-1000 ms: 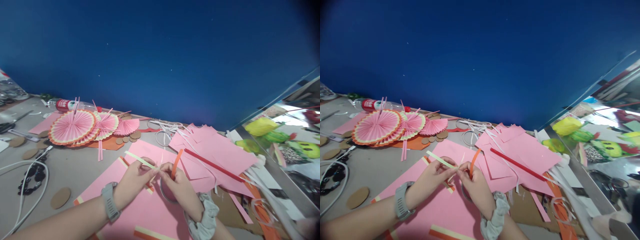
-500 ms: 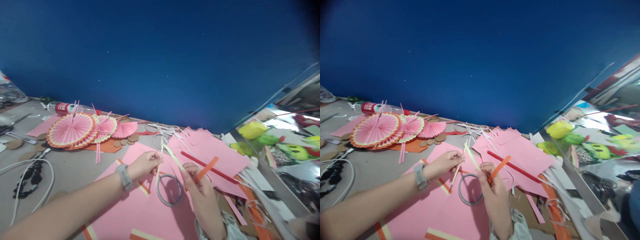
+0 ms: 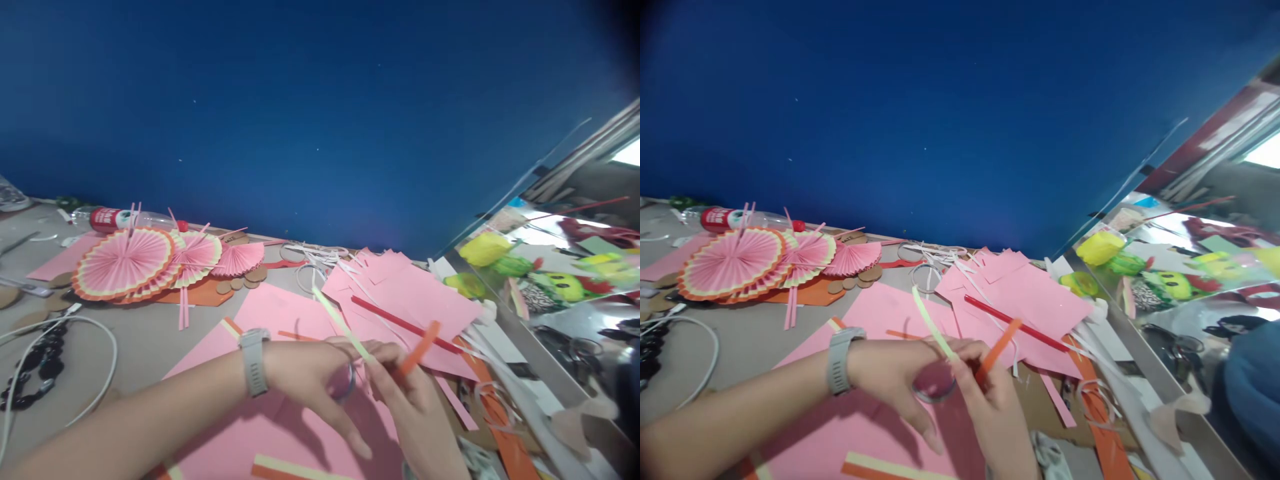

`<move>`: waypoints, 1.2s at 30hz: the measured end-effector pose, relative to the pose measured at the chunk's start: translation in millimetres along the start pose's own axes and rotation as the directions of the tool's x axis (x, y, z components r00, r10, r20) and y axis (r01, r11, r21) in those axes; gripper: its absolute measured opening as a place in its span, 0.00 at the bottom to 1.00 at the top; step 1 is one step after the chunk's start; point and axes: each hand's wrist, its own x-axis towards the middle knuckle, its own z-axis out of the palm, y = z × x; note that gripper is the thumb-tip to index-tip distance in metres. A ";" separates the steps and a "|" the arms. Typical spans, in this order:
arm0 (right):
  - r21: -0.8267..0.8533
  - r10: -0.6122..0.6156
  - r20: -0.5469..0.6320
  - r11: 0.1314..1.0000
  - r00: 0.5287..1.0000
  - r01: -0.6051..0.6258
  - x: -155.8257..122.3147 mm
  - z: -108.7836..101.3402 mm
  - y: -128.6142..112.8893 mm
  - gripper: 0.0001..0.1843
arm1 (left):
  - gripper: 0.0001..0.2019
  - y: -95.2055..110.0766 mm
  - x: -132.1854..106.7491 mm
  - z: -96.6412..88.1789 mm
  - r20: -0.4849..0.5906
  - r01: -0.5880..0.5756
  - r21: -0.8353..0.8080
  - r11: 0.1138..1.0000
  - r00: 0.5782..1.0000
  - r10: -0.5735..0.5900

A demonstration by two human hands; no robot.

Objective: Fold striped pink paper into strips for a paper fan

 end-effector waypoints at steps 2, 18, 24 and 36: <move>0.050 0.109 0.119 0.992 0.987 -0.116 6.2 6.6 2.5 0.10 | 0.25 -3.8 -16.9 -0.2 -0.112 0.021 -0.206 0.978 0.993 -0.045; 0.107 0.295 0.418 0.923 0.859 -0.369 26.0 31.6 0.7 0.23 | 0.15 -46.9 -69.7 -1.9 -0.678 -0.105 -0.400 0.910 0.702 -0.218; 0.062 0.175 0.695 0.951 0.697 -0.301 25.3 44.5 -2.3 0.26 | 0.12 -45.8 -73.1 7.2 -0.444 -0.036 -0.537 0.843 0.862 -0.246; -0.487 0.348 0.601 0.873 0.719 -0.015 29.5 30.9 -9.1 0.14 | 0.11 -55.8 -70.9 -15.8 -0.790 -0.202 -0.457 0.866 0.539 -0.291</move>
